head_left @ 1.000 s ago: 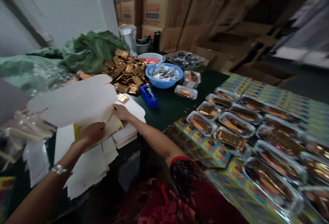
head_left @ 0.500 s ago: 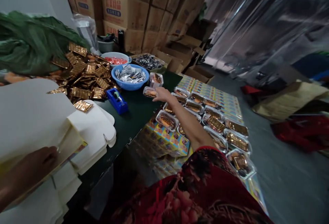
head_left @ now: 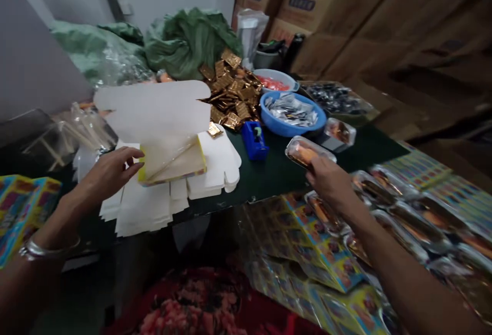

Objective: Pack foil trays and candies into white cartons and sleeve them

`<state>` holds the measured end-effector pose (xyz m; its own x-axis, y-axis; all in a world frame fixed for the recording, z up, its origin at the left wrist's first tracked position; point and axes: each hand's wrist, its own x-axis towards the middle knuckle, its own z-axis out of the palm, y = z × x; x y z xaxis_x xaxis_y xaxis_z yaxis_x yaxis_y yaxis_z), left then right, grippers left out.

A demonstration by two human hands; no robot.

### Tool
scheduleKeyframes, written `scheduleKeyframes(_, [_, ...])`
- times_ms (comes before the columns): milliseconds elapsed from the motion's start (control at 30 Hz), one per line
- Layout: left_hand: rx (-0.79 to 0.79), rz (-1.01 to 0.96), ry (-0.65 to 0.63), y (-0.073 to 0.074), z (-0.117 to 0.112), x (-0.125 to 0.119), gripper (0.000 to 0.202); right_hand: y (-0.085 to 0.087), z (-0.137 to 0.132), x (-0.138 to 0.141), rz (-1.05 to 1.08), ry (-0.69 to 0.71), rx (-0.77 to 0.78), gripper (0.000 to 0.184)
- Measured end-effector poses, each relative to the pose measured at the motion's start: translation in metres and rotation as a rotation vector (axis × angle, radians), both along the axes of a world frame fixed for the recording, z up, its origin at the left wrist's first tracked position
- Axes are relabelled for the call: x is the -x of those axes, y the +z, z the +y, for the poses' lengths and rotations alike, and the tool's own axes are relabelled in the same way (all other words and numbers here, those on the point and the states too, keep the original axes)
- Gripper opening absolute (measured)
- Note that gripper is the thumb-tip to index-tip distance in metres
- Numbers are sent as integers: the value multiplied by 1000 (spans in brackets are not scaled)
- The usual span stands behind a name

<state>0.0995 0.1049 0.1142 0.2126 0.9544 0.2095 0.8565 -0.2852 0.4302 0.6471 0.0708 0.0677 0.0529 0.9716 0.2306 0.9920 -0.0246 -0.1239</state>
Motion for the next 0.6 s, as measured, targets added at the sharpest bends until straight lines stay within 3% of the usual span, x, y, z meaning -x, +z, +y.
scheduleKeyframes(100, [-2,4,-16,-10,-26,13,27,27,-13,54,-84,154,-7,24])
scheduleKeyframes(200, [21,155,-171,-28,-42,2,25,56,-18,147,-36,374,19,37])
scheduleKeyframes(267, [47,345,-222,-34,-47,-13,23,66,-13,218,12,508,63,45])
scheduleKeyframes(367, [66,522,-234,-38,-53,-30,34,60,7,309,6,636,128,45])
scheduleKeyframes(433, [64,527,-266,-41,-58,-34,36,48,25,348,-34,621,187,44])
scheduleKeyframes(533, [43,381,-316,-44,-65,-23,35,31,43,369,-75,608,232,46])
scheduleKeyframes(600, [-26,119,-339,-39,-63,-3,31,25,47,364,-70,597,225,43])
